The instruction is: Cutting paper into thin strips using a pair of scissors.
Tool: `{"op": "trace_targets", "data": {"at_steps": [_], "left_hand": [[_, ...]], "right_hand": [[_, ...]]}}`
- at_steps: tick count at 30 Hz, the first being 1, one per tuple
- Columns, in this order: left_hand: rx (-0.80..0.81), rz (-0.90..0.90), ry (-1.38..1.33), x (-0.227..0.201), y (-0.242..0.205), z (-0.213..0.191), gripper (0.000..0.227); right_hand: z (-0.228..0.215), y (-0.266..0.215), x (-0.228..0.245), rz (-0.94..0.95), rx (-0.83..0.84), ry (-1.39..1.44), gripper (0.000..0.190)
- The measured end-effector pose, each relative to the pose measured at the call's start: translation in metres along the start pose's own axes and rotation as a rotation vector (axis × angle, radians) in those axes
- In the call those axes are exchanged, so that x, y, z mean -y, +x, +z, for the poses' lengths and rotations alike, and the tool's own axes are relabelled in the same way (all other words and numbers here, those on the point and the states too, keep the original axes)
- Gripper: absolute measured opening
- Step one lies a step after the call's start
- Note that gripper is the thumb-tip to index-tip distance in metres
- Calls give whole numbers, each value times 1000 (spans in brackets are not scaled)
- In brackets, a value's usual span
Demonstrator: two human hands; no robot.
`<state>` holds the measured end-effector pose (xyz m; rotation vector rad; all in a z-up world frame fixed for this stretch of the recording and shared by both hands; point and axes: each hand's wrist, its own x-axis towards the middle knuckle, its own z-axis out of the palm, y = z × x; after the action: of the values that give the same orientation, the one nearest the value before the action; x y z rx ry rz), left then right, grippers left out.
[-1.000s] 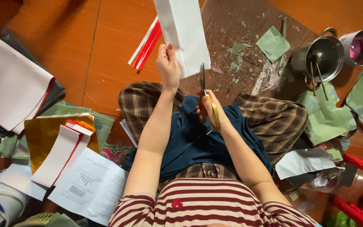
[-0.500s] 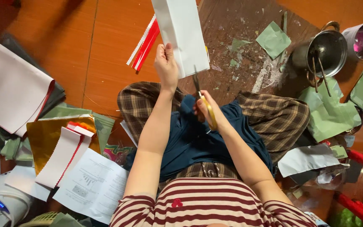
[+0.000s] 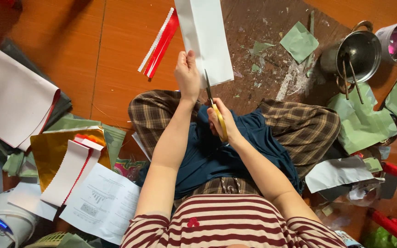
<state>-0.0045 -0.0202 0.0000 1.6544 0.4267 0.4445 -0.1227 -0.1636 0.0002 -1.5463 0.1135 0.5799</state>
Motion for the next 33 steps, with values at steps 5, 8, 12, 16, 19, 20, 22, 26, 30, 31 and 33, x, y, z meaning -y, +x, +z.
{"op": "trace_targets", "data": {"at_steps": [5, 8, 12, 16, 19, 20, 22, 26, 30, 31, 33], "left_hand": [[-9, 13, 26, 7, 1, 2, 42], [21, 17, 22, 3, -4, 5, 41], [59, -27, -16, 1, -13, 11, 40], [83, -22, -8, 11, -14, 14, 41], [114, -19, -34, 17, -16, 17, 41], [144, -32, -29, 18, -20, 19, 41], [184, -41, -22, 20, -26, 24, 41], [212, 3, -26, 35, -31, 34, 38], [280, -60, -59, 75, -34, 44, 42], [290, -59, -55, 76, -34, 43, 42], [280, -39, 46, 78, -34, 42, 43]], "right_hand": [[5, -1, 3, 25, -46, 24, 27], [3, 10, 1, 56, -32, 185, 26], [3, 10, 6, 6, -55, 234, 24], [3, 10, 5, -127, -100, 55, 28], [-2, 20, -10, -201, -98, 72, 27], [-2, 24, -10, -203, -111, 129, 26], [-3, 27, -12, -209, -132, 193, 24], [-9, 28, -29, -197, -193, 200, 24], [-13, 26, -26, -132, -197, 254, 30], [-13, 27, -22, -133, -205, 261, 30], [-14, 28, -14, 40, -175, 405, 32]]}}
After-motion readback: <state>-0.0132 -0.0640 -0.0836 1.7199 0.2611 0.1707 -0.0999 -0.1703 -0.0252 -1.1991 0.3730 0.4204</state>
